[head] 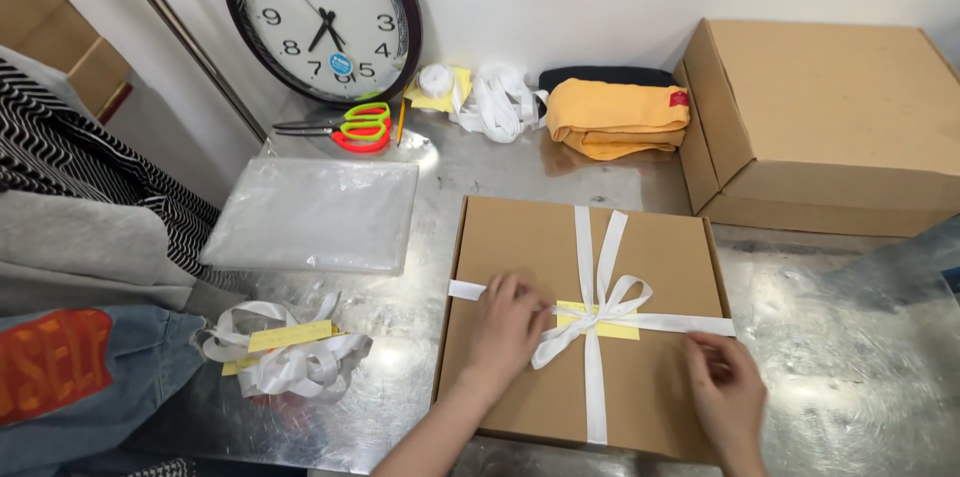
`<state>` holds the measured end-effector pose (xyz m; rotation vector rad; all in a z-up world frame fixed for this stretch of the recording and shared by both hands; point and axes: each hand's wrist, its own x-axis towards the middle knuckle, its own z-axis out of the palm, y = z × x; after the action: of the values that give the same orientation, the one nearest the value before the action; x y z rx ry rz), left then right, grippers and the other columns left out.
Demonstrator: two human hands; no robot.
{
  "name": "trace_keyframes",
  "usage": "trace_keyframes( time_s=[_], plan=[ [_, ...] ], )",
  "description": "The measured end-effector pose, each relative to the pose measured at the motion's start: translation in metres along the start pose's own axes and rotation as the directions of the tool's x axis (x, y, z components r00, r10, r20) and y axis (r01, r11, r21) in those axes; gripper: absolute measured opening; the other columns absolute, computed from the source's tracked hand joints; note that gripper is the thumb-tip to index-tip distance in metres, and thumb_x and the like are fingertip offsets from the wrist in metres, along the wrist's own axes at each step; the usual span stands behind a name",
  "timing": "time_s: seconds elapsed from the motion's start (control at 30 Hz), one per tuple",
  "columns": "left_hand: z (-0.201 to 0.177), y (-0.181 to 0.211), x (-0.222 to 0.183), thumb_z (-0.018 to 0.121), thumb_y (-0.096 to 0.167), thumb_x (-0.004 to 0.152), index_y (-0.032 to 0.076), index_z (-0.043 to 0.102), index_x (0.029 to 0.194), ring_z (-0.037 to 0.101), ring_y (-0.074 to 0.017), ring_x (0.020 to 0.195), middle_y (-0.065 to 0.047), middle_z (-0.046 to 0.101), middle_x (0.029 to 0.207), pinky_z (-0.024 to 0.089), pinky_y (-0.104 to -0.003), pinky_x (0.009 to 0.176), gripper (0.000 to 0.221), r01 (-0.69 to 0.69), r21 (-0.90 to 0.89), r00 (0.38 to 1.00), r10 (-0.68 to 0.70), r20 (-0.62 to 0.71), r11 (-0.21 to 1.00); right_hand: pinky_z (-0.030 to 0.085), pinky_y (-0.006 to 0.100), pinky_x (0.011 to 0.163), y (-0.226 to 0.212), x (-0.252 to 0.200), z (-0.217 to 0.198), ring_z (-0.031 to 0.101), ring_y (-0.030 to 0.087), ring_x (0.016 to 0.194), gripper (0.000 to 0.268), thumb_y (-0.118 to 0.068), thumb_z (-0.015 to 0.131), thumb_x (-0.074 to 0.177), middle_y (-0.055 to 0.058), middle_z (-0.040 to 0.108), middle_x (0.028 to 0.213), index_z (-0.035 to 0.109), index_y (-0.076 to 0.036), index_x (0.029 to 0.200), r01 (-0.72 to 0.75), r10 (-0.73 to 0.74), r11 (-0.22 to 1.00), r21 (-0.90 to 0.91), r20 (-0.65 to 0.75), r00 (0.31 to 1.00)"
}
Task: The person places a yellow item wrapped in plastic into a cardboard box and closes it. They then wrap a white item in bubble wrap and place it on the table. Later, they retrieve a tied cardboard box, untie the white ribbon, open the box, and remove a white wrapped item.
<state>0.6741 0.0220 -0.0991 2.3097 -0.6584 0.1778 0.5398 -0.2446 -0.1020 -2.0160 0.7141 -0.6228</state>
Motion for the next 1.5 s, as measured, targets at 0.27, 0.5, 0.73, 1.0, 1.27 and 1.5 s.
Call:
trace_keyframes(
  time_s=[0.27,0.5,0.73,1.0,1.27,1.5],
  plan=[
    [0.077,-0.011,0.050,0.087,0.038,0.083,0.027,0.080,0.083,0.050,-0.0268,0.111,0.000,0.055,0.104,0.044,-0.039,0.090,0.013,0.042,0.280,0.970,-0.106,0.218,0.959,0.049,0.025,0.068,-0.001,0.005,0.048,0.055,0.011,0.069,0.007,-0.013,0.073,0.093,-0.002,0.067,0.091,0.080,-0.012,0.094,0.178,-0.173,0.981,-0.079,0.072,0.982],
    [0.086,0.000,0.069,0.089,0.056,0.080,0.019,0.081,0.108,0.049,-0.0297,0.133,-0.008,0.059,0.133,0.047,-0.041,0.092,0.047,0.014,0.574,0.886,-0.276,0.372,0.818,0.048,0.025,0.069,-0.006,0.002,0.044,0.056,0.009,0.069,0.008,-0.013,0.074,0.093,-0.003,0.068,0.094,0.081,-0.013,0.094,0.126,-0.122,0.990,-0.059,0.066,0.990],
    [0.086,-0.014,0.102,0.093,0.056,0.075,0.012,0.069,0.131,0.050,-0.0287,0.137,-0.006,0.053,0.142,0.047,-0.042,0.105,0.075,0.210,0.495,0.668,-0.493,0.557,0.843,0.047,0.024,0.069,-0.003,0.003,0.045,0.055,0.008,0.067,0.009,-0.013,0.072,0.093,-0.004,0.069,0.094,0.082,-0.014,0.094,0.150,-0.147,0.987,-0.058,0.057,0.987],
    [-0.017,-0.060,0.094,0.075,0.034,0.086,0.024,0.081,0.095,0.074,-0.0220,0.097,0.002,0.080,0.099,0.055,-0.038,0.082,0.015,0.479,0.132,0.759,-0.485,0.434,0.868,0.048,0.024,0.070,-0.001,0.002,0.043,0.057,0.009,0.069,0.008,-0.012,0.074,0.094,-0.003,0.070,0.094,0.082,-0.013,0.094,0.147,-0.144,0.988,-0.044,0.052,0.988],
    [-0.163,-0.153,-0.042,0.082,0.014,0.086,0.007,0.072,0.108,0.080,-0.0219,0.072,-0.016,0.081,0.087,0.060,-0.027,0.061,0.025,0.629,-0.609,0.572,-0.818,-0.058,0.483,0.049,0.028,0.080,0.019,0.008,0.047,0.061,0.015,0.081,0.010,-0.013,0.072,0.099,0.002,0.069,0.100,0.080,-0.013,0.106,0.129,-0.123,0.989,-0.067,0.087,0.989],
    [-0.210,-0.181,-0.154,0.079,0.036,0.083,0.015,0.083,0.106,0.076,-0.0202,0.094,-0.003,0.082,0.099,0.053,-0.034,0.088,0.031,0.886,-0.201,0.357,-0.892,-0.278,0.418,0.049,0.029,0.086,0.018,0.009,0.045,0.059,0.014,0.084,0.009,-0.015,0.072,0.105,0.001,0.067,0.104,0.080,-0.013,0.110,0.113,-0.104,0.986,-0.122,0.080,0.991]
  ],
)
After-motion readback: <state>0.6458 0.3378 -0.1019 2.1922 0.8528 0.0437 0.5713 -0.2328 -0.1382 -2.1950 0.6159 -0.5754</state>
